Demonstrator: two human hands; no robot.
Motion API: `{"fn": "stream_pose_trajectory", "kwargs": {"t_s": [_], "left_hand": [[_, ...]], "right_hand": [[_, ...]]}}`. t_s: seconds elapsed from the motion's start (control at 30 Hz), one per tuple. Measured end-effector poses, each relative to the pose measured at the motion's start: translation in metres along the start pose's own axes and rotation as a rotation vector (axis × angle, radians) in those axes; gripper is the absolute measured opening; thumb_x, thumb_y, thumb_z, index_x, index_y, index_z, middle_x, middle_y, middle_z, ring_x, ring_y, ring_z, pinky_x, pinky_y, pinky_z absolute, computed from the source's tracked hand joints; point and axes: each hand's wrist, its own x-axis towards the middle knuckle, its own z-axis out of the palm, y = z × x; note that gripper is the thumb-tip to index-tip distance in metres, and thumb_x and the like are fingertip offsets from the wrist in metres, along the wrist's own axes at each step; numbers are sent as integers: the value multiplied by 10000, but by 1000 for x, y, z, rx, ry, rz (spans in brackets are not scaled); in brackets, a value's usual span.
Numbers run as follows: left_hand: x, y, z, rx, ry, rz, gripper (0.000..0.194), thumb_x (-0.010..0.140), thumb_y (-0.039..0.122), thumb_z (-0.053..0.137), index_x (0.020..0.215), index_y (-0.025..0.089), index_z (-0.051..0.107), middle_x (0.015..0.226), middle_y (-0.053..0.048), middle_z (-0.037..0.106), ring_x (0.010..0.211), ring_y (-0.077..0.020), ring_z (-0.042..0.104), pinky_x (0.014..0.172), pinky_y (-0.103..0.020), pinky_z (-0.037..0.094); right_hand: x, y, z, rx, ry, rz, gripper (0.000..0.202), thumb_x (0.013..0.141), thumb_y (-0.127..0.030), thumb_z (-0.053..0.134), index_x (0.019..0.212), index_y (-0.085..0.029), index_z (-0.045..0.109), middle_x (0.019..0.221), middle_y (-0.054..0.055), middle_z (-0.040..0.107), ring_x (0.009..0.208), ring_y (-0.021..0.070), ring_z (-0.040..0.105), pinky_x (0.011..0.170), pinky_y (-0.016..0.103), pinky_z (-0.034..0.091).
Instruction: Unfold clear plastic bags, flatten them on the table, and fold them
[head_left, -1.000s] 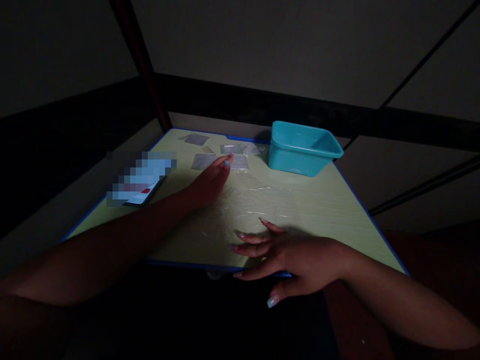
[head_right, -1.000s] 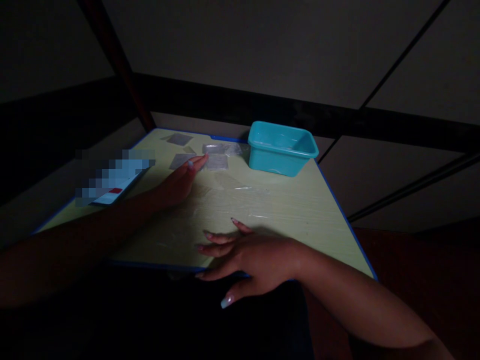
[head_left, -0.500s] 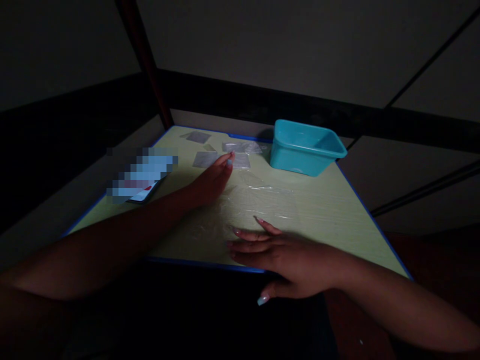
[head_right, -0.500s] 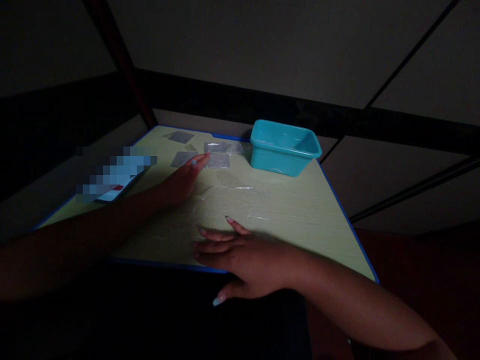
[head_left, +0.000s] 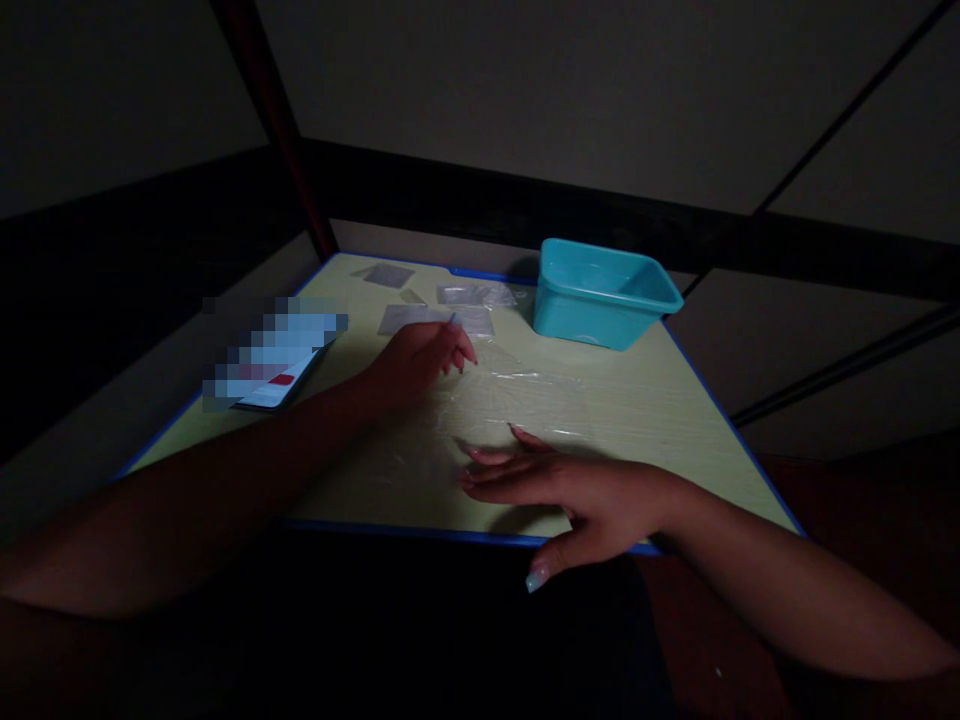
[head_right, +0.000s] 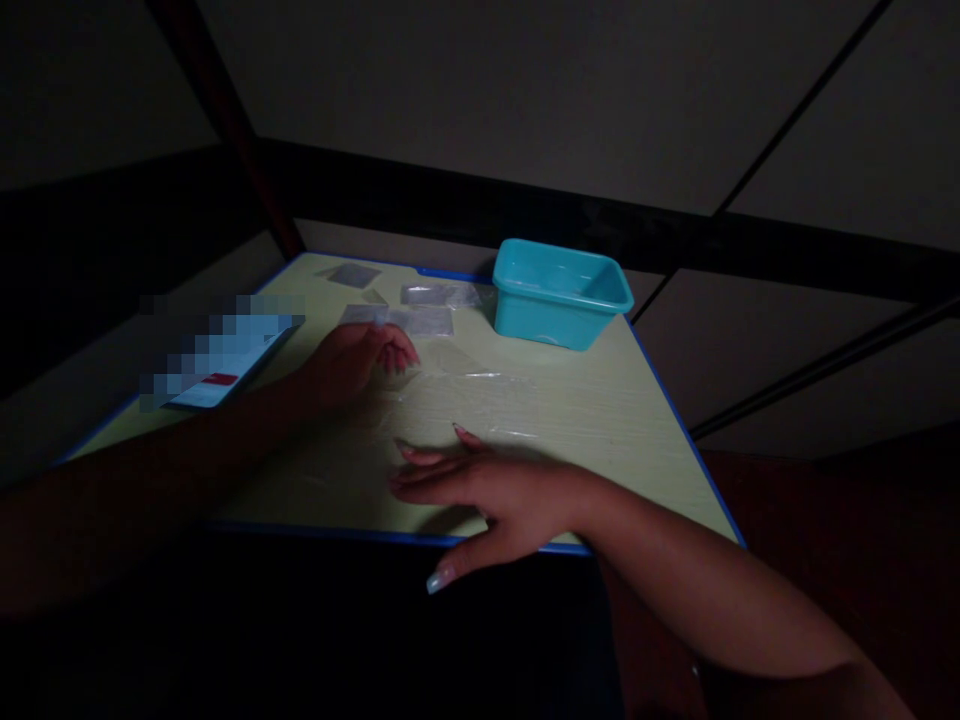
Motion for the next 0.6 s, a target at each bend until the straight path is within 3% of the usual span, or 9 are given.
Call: {"fn": "stream_pose_trajectory", "kwargs": {"t_s": [0.13, 0.3, 0.5, 0.6], "left_hand": [[-3, 6, -2, -40, -259, -3, 596, 911, 582, 277, 694, 141, 614, 585, -10, 580, 545, -113, 525, 579, -243, 409], [-5, 12, -3, 38, -541, 2, 440, 843, 549, 484, 755, 141, 624, 624, 10, 574, 571, -113, 501, 547, -222, 360], [-1, 12, -2, 110, -622, 213, 346, 758, 520, 644, 687, 182, 652, 716, -11, 608, 782, -160, 521, 744, -266, 383], [-1, 10, -3, 94, -648, 229, 315, 779, 484, 646, 672, 187, 653, 743, -14, 611, 827, -164, 516, 775, -265, 379]], "right_hand": [[-2, 4, -4, 6, 45, 26, 784, 779, -384, 685, 1443, -251, 288, 1473, 115, 333, 1405, 258, 166, 1074, 560, -136], [-2, 8, -6, 29, 68, 54, 774, 778, -356, 692, 1437, -262, 298, 1471, 104, 341, 1404, 248, 173, 1072, 555, -144], [-3, 13, -6, 28, 88, 55, 761, 779, -344, 691, 1432, -254, 311, 1481, 113, 317, 1401, 255, 185, 1080, 572, -112], [-4, 13, -7, 18, 77, 54, 768, 782, -344, 688, 1437, -248, 298, 1495, 114, 279, 1406, 254, 158, 1089, 569, -91]]}}
